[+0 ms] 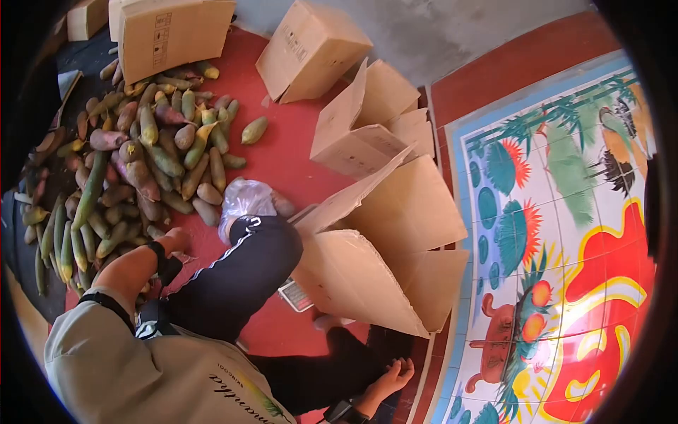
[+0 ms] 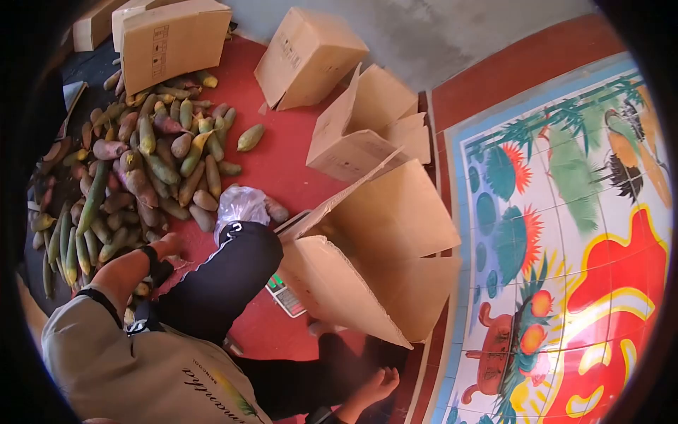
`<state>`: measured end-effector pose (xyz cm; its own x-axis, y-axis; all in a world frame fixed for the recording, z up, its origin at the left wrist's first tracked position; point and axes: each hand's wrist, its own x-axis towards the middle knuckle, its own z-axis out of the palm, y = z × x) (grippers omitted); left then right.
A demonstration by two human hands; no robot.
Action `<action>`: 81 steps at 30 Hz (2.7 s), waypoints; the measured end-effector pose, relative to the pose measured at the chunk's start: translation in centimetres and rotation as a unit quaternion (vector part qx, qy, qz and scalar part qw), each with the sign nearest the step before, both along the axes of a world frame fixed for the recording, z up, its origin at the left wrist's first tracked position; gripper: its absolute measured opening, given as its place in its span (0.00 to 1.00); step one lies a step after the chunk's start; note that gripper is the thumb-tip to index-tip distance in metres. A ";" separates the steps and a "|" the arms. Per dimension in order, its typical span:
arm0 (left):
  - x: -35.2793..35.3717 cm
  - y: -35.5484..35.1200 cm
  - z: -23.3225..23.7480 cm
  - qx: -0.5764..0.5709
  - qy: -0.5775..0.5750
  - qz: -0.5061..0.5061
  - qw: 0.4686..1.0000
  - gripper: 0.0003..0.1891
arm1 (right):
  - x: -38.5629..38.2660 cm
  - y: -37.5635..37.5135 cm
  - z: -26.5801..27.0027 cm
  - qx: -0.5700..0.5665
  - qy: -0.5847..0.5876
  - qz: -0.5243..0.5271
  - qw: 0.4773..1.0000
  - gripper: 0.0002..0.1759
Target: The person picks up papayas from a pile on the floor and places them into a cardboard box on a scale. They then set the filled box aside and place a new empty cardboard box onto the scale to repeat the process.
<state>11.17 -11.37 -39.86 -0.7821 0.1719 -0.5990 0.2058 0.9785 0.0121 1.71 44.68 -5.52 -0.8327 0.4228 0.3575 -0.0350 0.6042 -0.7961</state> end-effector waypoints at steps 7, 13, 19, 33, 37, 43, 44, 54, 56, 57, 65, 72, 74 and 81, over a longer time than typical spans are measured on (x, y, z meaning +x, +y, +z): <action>0.1 -1.0 -0.5 0.020 0.132 -0.033 0.991 0.08 | 0.5 -1.5 0.6 -0.076 -0.019 -0.023 0.997 0.15; -1.1 -0.5 6.8 -0.033 0.123 -0.026 0.991 0.08 | 1.5 1.1 -1.1 -0.034 -0.025 -0.036 0.998 0.15; -1.0 -1.2 4.1 -0.014 0.066 0.077 0.995 0.08 | 1.7 2.1 -1.2 0.046 -0.025 -0.070 0.996 0.16; -8.3 -1.2 7.4 0.100 0.180 0.469 0.859 0.29 | 1.6 0.7 0.1 0.169 -0.069 -0.090 0.979 0.17; -10.0 -2.4 6.0 0.117 0.164 0.467 0.861 0.28 | 1.1 -3.9 2.0 0.217 -0.088 -0.143 0.962 0.17; -11.4 -3.8 4.1 0.077 0.111 0.450 0.883 0.33 | 0.4 -5.1 2.3 0.206 -0.088 -0.106 0.969 0.17; -11.2 -3.7 4.0 0.049 0.124 0.411 0.902 0.34 | 0.3 -5.1 2.2 0.208 -0.094 -0.105 0.968 0.17; -13.0 -1.7 4.7 -0.105 0.143 0.312 0.933 0.19 | -0.3 -5.1 2.0 0.164 -0.078 -0.074 0.981 0.17; -13.0 -1.6 4.0 -0.087 0.114 0.303 0.942 0.21 | -0.1 -5.0 2.1 0.168 -0.078 -0.075 0.980 0.17; -12.9 -1.6 4.1 -0.069 0.085 0.295 0.949 0.22 | -0.1 -4.6 2.0 0.177 -0.074 -0.066 0.979 0.17; -10.4 -0.8 8.2 -0.052 0.088 0.226 0.969 0.25 | 0.2 -2.8 0.8 0.159 -0.064 -0.068 0.983 0.16; -6.5 0.3 11.0 -0.036 0.108 0.195 0.974 0.20 | 0.9 -2.2 0.2 0.156 -0.033 -0.064 0.985 0.16; -4.9 0.5 13.0 -0.033 0.087 0.212 0.973 0.20 | 1.1 -1.8 0.0 0.138 -0.018 -0.064 0.988 0.16; 0.2 -1.4 13.6 -0.004 -0.095 0.317 0.944 0.21 | 0.8 -1.3 -1.2 0.040 0.033 -0.033 0.998 0.15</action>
<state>11.36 -12.73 -26.24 -0.6043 -0.2992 -0.7384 -0.4261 0.9045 -0.0179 2.50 43.38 -6.72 -0.7778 0.4431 0.4458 -0.0442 0.6690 -0.7420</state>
